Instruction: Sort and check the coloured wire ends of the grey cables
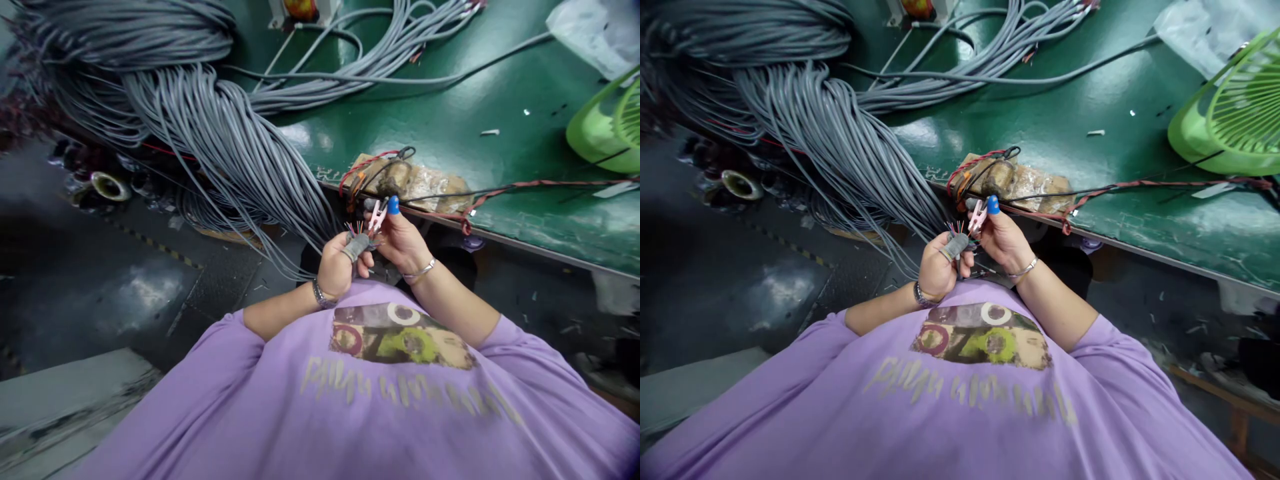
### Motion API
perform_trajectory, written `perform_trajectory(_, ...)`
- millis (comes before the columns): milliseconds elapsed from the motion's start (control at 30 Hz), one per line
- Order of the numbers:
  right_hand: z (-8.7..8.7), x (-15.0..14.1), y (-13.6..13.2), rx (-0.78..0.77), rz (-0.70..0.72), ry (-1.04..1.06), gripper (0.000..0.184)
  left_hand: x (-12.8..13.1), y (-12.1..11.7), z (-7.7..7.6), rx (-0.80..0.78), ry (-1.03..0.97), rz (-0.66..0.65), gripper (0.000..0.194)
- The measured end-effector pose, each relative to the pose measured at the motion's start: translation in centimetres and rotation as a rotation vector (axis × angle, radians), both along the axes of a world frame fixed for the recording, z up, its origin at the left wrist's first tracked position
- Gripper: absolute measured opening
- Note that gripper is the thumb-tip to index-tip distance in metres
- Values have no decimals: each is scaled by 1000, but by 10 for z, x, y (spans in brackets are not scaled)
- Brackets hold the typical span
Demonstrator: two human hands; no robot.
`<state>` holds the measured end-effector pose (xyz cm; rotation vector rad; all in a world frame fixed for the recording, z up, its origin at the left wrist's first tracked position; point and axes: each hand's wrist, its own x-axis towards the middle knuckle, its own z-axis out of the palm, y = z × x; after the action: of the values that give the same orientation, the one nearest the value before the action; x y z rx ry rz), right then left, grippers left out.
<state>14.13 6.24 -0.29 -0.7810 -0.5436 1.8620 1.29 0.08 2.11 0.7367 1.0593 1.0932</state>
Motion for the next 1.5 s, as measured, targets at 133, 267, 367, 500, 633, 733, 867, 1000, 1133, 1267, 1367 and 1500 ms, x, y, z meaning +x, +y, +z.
perform_trajectory(133, -5, 2, 0, 49, 52, 8, 54, 0, -1, -2, 10, 16, -8, 45)
perform_trajectory(267, -3, 11, -4, 40, 161, -71, 66, -4, -4, -5, 31, 56, -19, 46)
perform_trajectory(367, 1, 24, -9, 66, 318, -132, 67, -10, -7, -7, 47, 106, -70, 47)
perform_trajectory(500, 5, 37, -15, 115, 370, -266, 53, -15, -10, -6, 66, 163, -144, 49)
perform_trajectory(633, 13, 36, -20, 187, 305, -377, 41, -15, -8, -6, 76, 181, -212, 50)
perform_trajectory(733, 18, 31, -25, 209, 287, -392, 39, -15, -5, -6, 34, 207, -341, 50)
perform_trajectory(867, 15, 32, -27, 164, 234, -409, 45, -16, -4, -7, 11, 210, -348, 49)
perform_trajectory(1000, 9, 40, -24, 37, 290, -378, 56, -17, -5, -10, 35, 150, -163, 51)
perform_trajectory(1133, 11, 38, -25, 83, 341, -401, 50, -16, -5, -9, 29, 164, -170, 52)
perform_trajectory(1267, 12, 26, -26, 139, 245, -442, 44, -17, -6, -5, 19, 151, -284, 49)
perform_trajectory(1367, 8, 24, -20, 65, 88, -374, 49, -19, -10, -3, 45, 104, -252, 47)
perform_trajectory(1500, 4, 22, -10, -49, -12, -226, 57, -17, -12, -1, 88, 43, -125, 45)
